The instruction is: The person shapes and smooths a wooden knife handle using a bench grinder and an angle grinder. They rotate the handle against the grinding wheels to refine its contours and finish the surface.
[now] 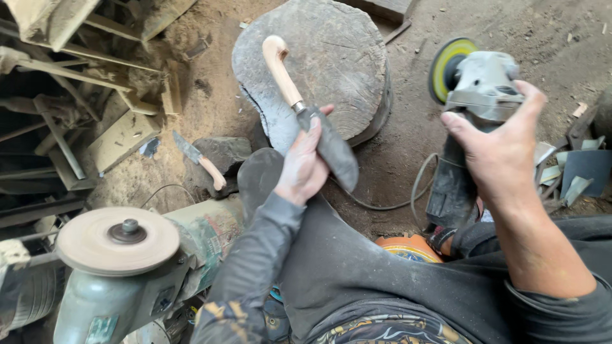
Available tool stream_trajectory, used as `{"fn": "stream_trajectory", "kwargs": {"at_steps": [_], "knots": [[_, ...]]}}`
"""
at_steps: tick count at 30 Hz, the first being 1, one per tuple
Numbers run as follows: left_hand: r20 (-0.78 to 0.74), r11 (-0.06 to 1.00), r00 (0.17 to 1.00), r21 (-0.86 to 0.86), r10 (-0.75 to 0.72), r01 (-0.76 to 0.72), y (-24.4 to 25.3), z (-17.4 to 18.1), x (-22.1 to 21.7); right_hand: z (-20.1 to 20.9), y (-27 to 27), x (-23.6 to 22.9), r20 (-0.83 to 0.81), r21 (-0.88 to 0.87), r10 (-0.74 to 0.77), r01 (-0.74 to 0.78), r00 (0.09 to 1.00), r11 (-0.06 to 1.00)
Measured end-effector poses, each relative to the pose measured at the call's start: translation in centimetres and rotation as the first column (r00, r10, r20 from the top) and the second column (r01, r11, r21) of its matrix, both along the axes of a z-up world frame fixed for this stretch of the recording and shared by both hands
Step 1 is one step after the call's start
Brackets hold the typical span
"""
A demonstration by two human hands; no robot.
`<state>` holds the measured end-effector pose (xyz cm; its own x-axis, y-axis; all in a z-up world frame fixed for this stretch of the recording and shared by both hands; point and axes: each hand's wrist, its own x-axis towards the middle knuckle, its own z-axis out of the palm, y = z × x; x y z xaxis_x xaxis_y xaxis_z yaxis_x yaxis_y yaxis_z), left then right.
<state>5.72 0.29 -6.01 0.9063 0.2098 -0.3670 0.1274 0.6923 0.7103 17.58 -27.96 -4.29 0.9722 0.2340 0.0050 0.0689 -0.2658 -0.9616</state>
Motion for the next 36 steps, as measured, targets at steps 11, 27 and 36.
{"fn": "stream_trajectory", "kwargs": {"at_steps": [11, 27, 36], "knots": [[-0.403, 0.873, 0.909, 0.402, -0.103, 0.277, -0.6, -2.0, 5.6, 2.1, -3.6, -0.7, -0.05, 0.058, -0.084, 0.087, 0.995, 0.995], [-0.398, 0.882, 0.913, 0.457, 0.087, 0.115, 4.7, -1.0, 0.0, 3.6, -2.2, -1.5, -0.18, 0.347, 0.03, 0.035, 0.983, 0.937], [-0.474, 0.999, 0.88, 0.04, 0.046, -0.031, -2.0, -0.8, -5.4, 0.9, 1.7, -6.6, 0.141, -0.264, 0.332, -0.287, 0.933, 0.921]]}}
